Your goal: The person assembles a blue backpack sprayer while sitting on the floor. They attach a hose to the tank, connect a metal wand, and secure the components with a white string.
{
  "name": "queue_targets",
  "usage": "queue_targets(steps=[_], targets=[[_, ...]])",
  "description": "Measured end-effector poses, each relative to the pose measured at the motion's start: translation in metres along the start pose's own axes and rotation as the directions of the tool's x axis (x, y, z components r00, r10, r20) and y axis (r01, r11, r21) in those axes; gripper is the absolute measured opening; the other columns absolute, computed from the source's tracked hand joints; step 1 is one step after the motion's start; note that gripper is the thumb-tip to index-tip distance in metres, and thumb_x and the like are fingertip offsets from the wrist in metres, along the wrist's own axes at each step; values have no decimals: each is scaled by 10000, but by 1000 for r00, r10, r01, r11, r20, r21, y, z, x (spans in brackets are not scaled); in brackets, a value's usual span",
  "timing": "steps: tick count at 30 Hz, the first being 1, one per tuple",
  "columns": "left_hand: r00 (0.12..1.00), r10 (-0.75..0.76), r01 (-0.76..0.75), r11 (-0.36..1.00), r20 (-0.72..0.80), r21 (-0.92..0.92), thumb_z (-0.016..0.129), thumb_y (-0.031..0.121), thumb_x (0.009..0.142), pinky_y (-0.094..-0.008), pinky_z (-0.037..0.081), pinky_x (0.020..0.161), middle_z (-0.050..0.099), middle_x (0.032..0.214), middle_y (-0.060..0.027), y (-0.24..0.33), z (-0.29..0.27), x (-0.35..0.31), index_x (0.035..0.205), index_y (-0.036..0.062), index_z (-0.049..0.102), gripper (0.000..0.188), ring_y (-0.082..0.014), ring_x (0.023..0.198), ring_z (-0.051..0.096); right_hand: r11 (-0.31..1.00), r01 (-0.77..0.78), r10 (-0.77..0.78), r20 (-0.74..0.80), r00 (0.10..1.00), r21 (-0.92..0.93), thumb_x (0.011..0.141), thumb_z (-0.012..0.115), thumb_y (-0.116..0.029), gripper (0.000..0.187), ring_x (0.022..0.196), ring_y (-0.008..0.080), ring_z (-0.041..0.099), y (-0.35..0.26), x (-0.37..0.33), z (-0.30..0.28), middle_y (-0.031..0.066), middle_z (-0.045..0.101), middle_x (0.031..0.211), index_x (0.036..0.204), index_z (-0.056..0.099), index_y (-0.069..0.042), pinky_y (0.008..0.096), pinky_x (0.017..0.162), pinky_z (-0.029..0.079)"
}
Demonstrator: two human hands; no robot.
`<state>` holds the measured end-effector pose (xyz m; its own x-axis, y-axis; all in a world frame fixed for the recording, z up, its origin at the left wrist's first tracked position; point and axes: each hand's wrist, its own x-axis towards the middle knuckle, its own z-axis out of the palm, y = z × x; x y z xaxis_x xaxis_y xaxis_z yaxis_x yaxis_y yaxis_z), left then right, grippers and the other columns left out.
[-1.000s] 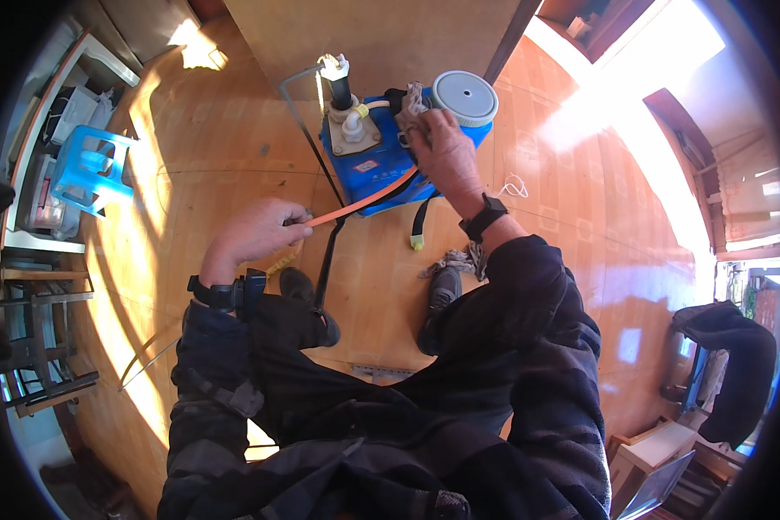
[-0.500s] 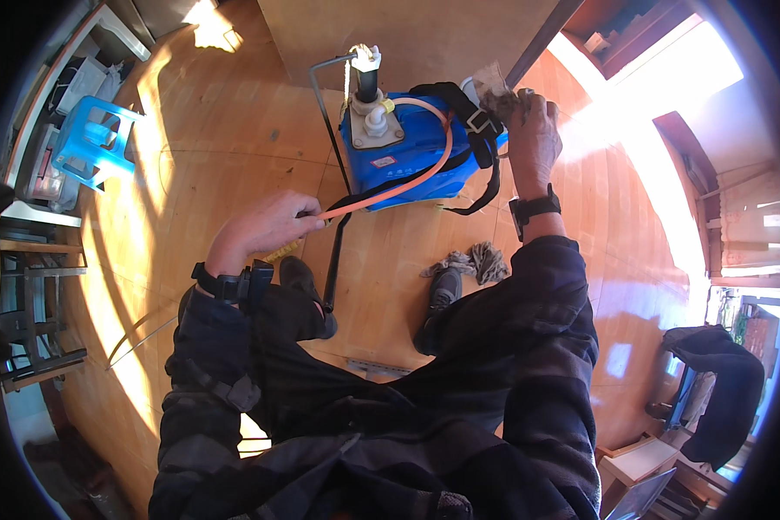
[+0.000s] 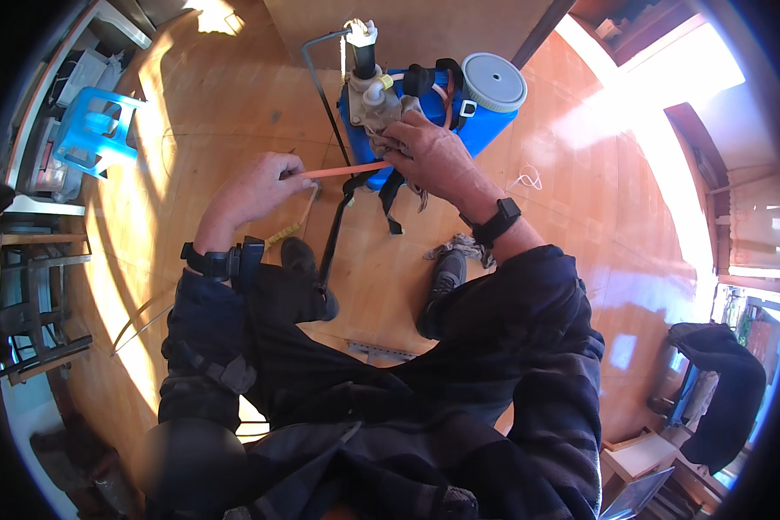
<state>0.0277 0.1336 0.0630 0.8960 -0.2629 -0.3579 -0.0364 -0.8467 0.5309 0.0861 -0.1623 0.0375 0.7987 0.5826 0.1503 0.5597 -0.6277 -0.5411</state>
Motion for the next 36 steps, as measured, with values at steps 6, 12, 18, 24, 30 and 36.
queue_targets(steps=[6,12,18,24,30,36], targets=[[964,200,-205,979,-176,-12,737,261,958,-425,505,701,692,822,-222,-1,16,3,1025,-19,735,288,-393,747,629,943,297,-282,-111,953,149,867,804,-161,358,978,354,698,-56,-8,45,137,609,1134,1185,675,-58,446,801,599],[999,33,-32,990,8,-135,758,270,938,-394,494,682,686,781,-164,-3,3,-4,985,-13,759,287,-271,695,611,911,90,-103,-11,995,-404,851,741,-60,291,947,268,727,-40,-11,46,92,599,1071,1122,680,-145,389,723,578],[999,39,-38,985,2,-171,739,313,941,-373,481,675,689,766,-110,3,-9,-14,967,-13,768,329,-217,704,614,873,-305,274,-134,952,-380,901,725,-205,285,983,403,700,44,-12,9,168,630,1118,1167,668,-121,475,793,580],[983,36,-10,990,180,-144,705,332,954,-371,481,675,689,748,-90,8,-4,-16,953,-5,772,344,-197,703,629,778,-579,618,-127,776,244,897,783,-310,507,970,286,756,66,-14,-3,232,728,1064,1152,618,96,390,849,602],[950,88,-36,984,300,-174,685,326,967,-364,482,677,686,724,-67,8,-1,-16,959,-2,773,340,-178,688,624,-14,-256,628,208,750,967,1030,677,-243,267,901,197,749,66,-31,49,94,736,1060,1151,658,-6,372,771,638],[978,27,16,979,208,-204,682,312,978,-377,491,695,681,739,-85,-1,7,-13,968,-12,758,334,-193,702,623,-229,-454,66,479,875,861,1025,700,-256,310,892,177,732,-11,-37,81,83,753,1055,1230,670,-25,328,851,592]])
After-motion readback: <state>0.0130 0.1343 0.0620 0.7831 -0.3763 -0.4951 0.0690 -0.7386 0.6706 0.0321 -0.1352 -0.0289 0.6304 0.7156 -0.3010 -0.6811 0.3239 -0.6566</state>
